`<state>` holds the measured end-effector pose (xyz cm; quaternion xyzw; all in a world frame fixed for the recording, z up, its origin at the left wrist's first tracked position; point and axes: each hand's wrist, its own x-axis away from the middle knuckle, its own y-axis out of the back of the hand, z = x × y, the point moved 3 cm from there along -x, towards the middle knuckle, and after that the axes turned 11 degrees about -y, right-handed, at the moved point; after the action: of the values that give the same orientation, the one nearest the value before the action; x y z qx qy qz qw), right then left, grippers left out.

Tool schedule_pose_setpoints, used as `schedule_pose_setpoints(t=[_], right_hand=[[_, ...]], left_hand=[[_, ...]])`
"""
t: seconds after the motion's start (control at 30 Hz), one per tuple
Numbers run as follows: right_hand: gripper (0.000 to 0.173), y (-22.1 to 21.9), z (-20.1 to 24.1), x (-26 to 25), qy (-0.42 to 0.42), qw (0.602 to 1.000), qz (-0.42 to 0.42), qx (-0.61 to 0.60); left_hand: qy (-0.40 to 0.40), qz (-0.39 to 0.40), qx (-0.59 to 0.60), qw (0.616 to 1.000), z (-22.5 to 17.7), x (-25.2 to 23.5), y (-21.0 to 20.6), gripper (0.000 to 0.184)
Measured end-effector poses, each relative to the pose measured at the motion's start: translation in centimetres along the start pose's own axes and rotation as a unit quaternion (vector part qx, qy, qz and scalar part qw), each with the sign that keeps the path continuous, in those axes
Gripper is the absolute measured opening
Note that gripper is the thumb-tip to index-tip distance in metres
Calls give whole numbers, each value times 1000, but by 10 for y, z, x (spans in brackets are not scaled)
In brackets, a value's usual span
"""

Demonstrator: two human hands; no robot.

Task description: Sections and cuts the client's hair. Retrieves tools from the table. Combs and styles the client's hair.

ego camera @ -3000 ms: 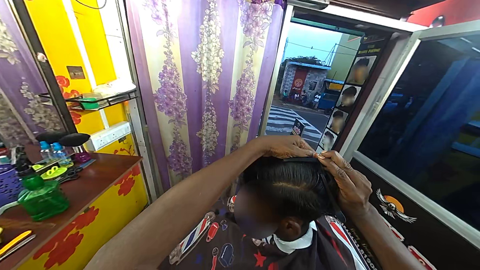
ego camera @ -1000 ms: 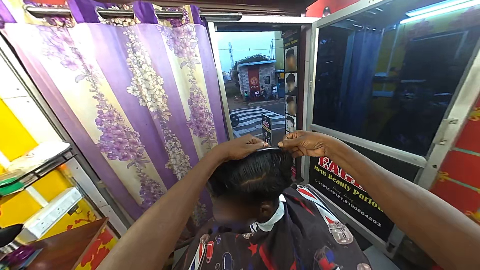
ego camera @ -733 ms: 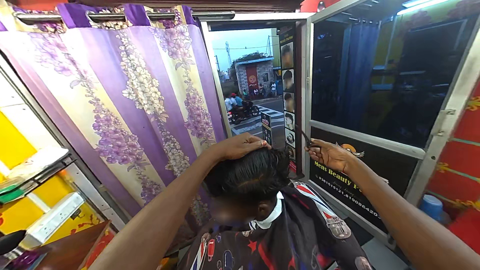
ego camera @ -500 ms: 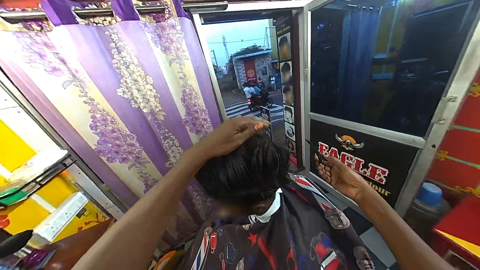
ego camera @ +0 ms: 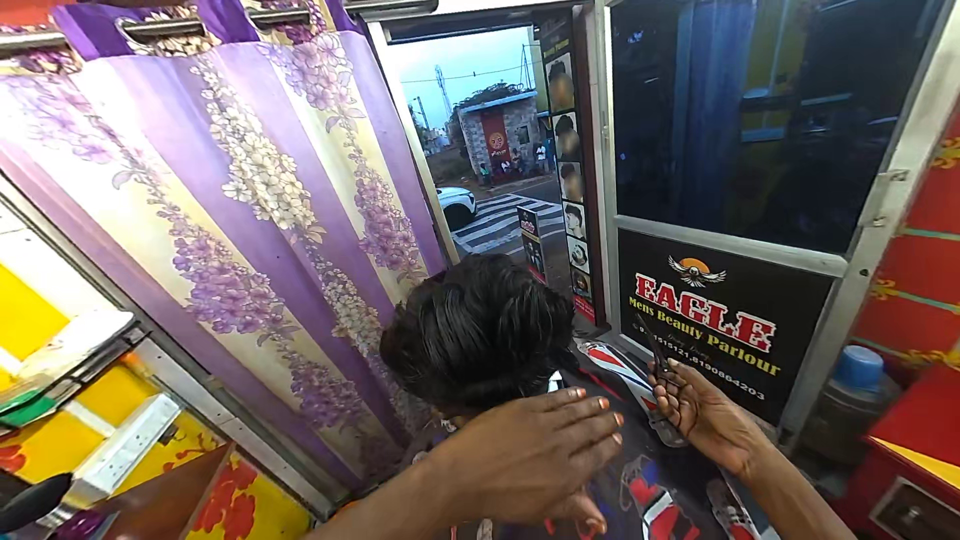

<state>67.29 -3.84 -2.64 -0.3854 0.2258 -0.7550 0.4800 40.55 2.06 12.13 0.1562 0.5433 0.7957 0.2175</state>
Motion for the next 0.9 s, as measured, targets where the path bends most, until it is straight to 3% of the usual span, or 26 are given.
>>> schedule_pose_setpoints(t=[0.23,0.4,0.67,0.9], right_hand=[[36,-1,-11,0,-18,1000,22,1],[36,-3,-8,4,-13,1000,16,5],[36,-29,8,1,23,995,39,92],[22,-90,54,1,122,958,91,242]], left_hand=[[89,64,23,994,40,0,22,83],[105,31,-55,993,60,16,27,86],[166,-25,-70,983,93,34,34,75],[192,-52,-7,980,121,57,42,56]])
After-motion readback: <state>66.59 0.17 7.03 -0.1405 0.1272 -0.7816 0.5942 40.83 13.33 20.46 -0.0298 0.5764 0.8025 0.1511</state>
